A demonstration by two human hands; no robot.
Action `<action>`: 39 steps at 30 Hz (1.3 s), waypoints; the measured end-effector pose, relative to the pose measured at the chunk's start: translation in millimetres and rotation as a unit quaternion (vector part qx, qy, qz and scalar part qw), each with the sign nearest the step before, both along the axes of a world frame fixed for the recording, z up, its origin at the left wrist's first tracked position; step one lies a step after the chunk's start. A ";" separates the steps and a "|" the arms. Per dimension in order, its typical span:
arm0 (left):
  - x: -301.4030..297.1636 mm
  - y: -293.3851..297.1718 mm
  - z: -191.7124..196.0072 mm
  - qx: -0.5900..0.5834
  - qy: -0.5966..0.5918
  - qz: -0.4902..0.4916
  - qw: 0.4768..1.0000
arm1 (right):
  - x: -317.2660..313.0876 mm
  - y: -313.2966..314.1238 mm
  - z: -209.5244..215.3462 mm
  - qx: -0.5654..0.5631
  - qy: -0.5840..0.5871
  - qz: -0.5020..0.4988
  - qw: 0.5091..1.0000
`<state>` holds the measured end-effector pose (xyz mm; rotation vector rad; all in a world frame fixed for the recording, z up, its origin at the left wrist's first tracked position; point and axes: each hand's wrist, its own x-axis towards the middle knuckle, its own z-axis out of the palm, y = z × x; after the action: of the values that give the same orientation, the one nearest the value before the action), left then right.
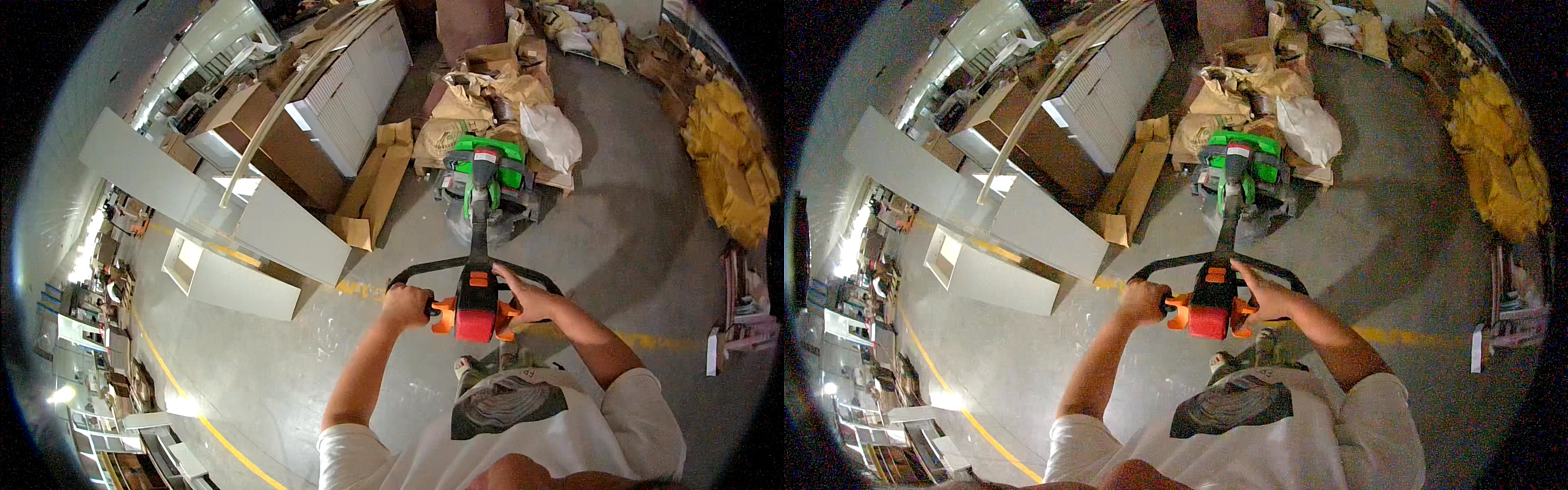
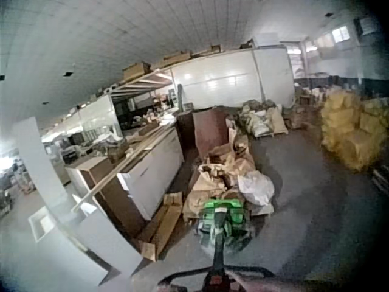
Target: The person operates an electric pallet jack through a warehouse and then touches a large white sack by hand.
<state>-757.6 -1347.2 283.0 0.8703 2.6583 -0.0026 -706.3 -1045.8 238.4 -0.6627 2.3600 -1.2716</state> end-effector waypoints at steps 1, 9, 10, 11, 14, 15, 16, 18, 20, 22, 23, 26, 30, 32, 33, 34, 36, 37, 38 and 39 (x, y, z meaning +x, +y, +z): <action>3.1 0.0 -1.4 -0.001 -0.001 -0.001 1.000 | 0.8 -2.6 4.3 -0.001 -0.001 -0.001 1.000; 5.7 -6.0 -14.5 0.003 0.007 -0.016 1.000 | -4.5 -13.7 23.7 -0.013 0.039 0.121 0.992; 6.4 -6.0 -14.2 -0.004 0.009 -0.015 1.000 | -5.5 -14.1 22.7 -0.009 0.049 0.127 0.991; 6.7 -6.5 -13.7 -0.012 0.011 -0.013 1.000 | -6.2 -13.1 22.6 -0.006 0.060 0.133 0.989; 4.4 -5.0 -8.5 -0.008 0.012 -0.022 1.000 | -5.5 -9.1 13.9 0.017 0.046 0.114 0.992; 3.9 -2.3 -3.9 0.001 0.008 -0.018 1.000 | -4.2 -7.5 9.7 0.026 0.022 0.106 0.994; 4.6 -1.6 0.9 -0.015 -0.004 -0.007 1.000 | -2.2 -8.9 11.1 0.041 0.039 0.096 0.994; 6.7 -3.6 -1.7 -0.018 -0.001 0.005 1.000 | -3.5 -15.4 42.5 0.088 -0.049 0.102 0.990; 6.1 1.0 -3.1 -0.019 -0.006 0.020 1.000 | 0.3 -13.8 40.2 0.106 -0.076 0.092 0.987; 10.8 6.8 -1.0 -0.014 0.000 0.029 0.999 | 0.8 -7.6 44.1 0.103 -0.099 0.091 0.986; 11.3 12.0 1.5 -0.013 -0.004 0.037 0.999 | -0.2 -3.1 45.7 0.101 -0.127 0.098 0.982; 14.3 20.5 -2.2 -0.041 -0.002 0.046 0.998 | -3.1 9.5 41.6 0.047 -0.175 0.121 0.976; 20.9 50.8 -4.6 -0.066 -0.005 0.055 0.996 | -8.8 38.2 22.6 0.046 -0.231 0.159 0.959; 28.7 76.9 -6.5 -0.080 -0.022 0.067 0.994 | -9.5 70.3 13.6 -0.027 -0.126 0.201 0.971; 34.7 96.1 -3.3 -0.089 -0.036 0.089 0.991 | -9.2 87.1 8.7 -0.061 -0.071 0.216 0.972; 43.8 88.8 -33.0 -0.057 -0.018 0.080 0.995 | -13.6 97.1 15.2 -0.034 -0.112 0.243 0.963; 59.8 150.2 1.0 -0.080 -0.053 0.130 0.987 | -20.1 137.0 27.1 0.033 -0.191 0.273 0.942; 73.4 175.1 8.3 -0.077 -0.053 0.154 0.984 | -26.8 159.6 34.2 0.073 -0.217 0.296 0.927; 79.8 196.2 8.4 -0.072 -0.047 0.179 0.980 | -25.9 179.7 33.6 0.064 -0.158 0.313 0.934; 82.6 218.3 2.5 -0.088 -0.075 0.196 0.974 | -27.1 201.6 33.6 0.058 -0.096 0.325 0.939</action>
<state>-675.1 -1128.9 285.6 0.2689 2.5906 -0.0728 -733.4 -844.2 272.0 -1.1018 1.8048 -0.8472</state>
